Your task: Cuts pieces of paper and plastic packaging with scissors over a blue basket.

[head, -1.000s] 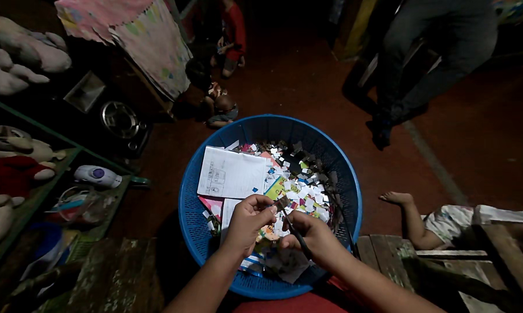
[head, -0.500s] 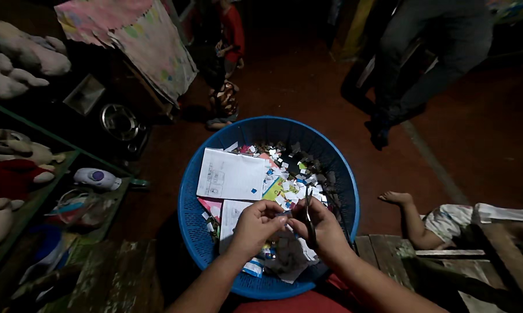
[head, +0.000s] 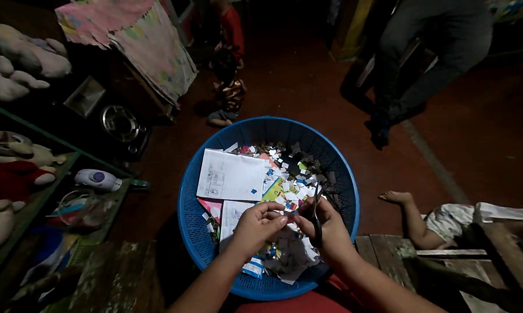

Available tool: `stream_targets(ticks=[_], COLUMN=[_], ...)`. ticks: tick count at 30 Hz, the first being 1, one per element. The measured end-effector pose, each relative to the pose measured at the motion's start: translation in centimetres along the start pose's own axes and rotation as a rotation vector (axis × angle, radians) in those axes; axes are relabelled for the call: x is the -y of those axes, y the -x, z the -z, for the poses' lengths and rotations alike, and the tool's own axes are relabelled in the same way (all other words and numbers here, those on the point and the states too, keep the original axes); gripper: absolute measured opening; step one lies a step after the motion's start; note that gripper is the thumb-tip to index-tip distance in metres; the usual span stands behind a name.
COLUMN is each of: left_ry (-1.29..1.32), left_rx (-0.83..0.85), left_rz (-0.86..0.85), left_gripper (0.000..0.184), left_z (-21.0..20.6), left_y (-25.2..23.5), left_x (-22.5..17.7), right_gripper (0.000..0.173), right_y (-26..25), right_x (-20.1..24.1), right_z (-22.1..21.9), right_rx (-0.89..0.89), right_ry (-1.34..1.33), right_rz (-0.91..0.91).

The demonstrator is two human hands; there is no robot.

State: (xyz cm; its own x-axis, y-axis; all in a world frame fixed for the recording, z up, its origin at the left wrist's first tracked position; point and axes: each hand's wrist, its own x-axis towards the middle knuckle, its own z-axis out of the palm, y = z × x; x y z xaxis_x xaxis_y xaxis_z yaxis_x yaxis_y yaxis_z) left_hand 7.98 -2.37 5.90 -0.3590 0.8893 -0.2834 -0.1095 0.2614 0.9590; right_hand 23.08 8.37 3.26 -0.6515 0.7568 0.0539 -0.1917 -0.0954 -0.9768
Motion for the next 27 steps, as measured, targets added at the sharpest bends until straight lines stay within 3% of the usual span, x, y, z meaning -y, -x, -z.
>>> stream_targets(ticks=[6, 9, 13, 15, 20, 27], left_ry=[0.059, 0.084, 0.176, 0.223, 0.252, 0.208], left_rx=[0.012, -0.052, -0.191, -0.221, -0.226, -0.185], left_rz=[-0.022, -0.049, -0.099, -0.106, -0.101, -0.106], left_gripper=[0.01, 0.008, 0.005, 0.004, 0.003, 0.004], left_z=[0.09, 0.02, 0.01, 0.06, 0.1, 0.08], left_y=[-0.02, 0.07, 0.03, -0.04, 0.16, 0.14], left_x=[0.26, 0.11, 0.03, 0.04, -0.11, 0.18], right_gripper=[0.023, 0.028, 0.064, 0.073, 0.075, 0.071], right_y=[0.01, -0.13, -0.16, -0.03, 0.03, 0.04], right_x=[0.22, 0.18, 0.38, 0.31, 0.15, -0.25], right_z=[-0.1, 0.01, 0.18, -0.06, -0.2, -0.15], right_rx=[-0.003, 0.067, 0.418, 0.506, 0.576, 0.527], right_ry=[0.005, 0.102, 0.411, 0.491, 0.517, 0.433], right_rz=[-0.021, -0.072, -0.159, -0.148, -0.176, -0.195])
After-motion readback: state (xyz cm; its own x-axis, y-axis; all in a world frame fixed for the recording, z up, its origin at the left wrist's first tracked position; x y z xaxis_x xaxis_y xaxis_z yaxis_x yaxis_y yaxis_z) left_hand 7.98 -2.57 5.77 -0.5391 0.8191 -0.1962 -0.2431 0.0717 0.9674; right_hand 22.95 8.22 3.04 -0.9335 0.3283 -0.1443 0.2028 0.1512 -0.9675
